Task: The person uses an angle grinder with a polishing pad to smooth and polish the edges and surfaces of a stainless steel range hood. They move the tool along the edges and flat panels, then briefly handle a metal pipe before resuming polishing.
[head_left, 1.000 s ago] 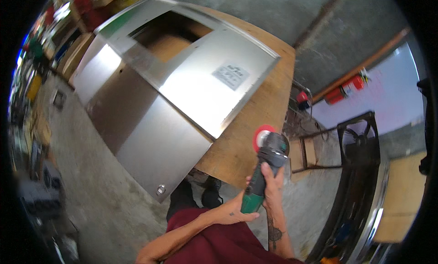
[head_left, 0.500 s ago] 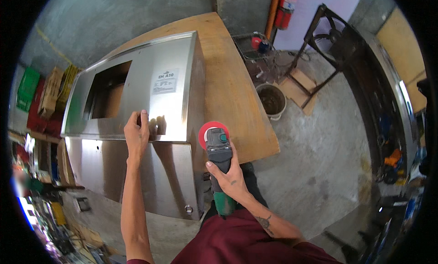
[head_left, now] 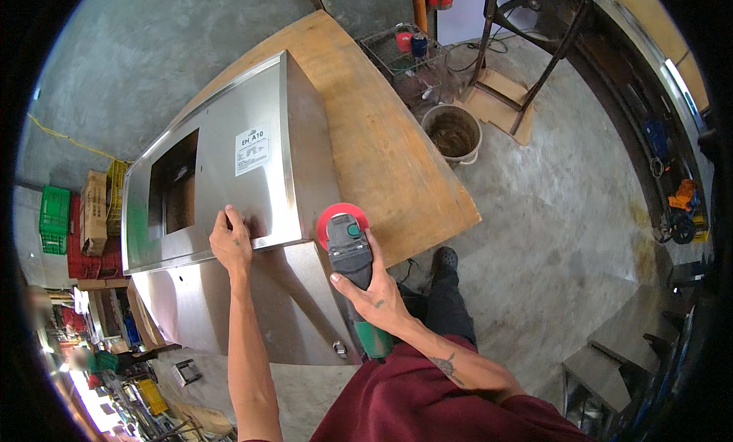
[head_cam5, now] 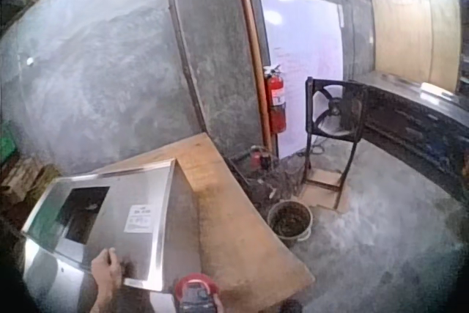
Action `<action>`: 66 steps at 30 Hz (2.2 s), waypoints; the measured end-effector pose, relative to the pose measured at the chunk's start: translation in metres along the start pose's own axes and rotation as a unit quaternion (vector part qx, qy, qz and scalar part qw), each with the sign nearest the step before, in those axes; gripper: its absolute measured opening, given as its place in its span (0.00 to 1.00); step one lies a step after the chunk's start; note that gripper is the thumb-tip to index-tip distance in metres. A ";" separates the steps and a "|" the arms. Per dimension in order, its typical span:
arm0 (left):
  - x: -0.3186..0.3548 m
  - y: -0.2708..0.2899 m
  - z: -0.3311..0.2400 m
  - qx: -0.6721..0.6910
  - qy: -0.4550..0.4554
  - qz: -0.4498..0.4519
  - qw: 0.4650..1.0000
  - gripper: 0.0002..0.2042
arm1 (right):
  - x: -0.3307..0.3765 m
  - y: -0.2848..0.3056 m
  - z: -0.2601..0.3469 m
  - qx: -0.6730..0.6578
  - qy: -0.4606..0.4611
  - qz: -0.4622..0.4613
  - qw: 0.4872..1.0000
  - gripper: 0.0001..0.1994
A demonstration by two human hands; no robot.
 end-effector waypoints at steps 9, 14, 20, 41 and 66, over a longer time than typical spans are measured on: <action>0.008 -0.001 -0.018 0.005 -0.009 0.005 1.000 0.26 | 0.000 0.002 -0.001 0.004 0.010 0.008 1.000 0.56; 0.002 -0.005 -0.004 0.004 0.007 0.001 1.000 0.27 | 0.000 0.000 -0.001 0.008 0.019 0.006 1.000 0.56; 0.003 -0.007 -0.003 0.001 -0.006 -0.003 1.000 0.27 | 0.001 0.000 0.001 0.018 0.009 0.018 1.000 0.56; 0.000 -0.008 -0.003 -0.016 -0.004 0.004 1.000 0.27 | 0.003 0.000 0.018 0.022 0.039 0.004 0.999 0.55; -0.002 -0.004 0.004 -0.016 -0.045 -0.047 0.998 0.28 | 0.005 -0.004 0.006 0.038 0.038 -0.024 0.998 0.55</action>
Point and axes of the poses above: each hand's wrist, its own x-axis away from the middle knuckle, its own y-axis out of the back of the hand, z = x × y, the point moved 7 cm from there along -x, towards the middle knuckle, and after that the axes turned 8 degrees about y, right-handed, at the moved point
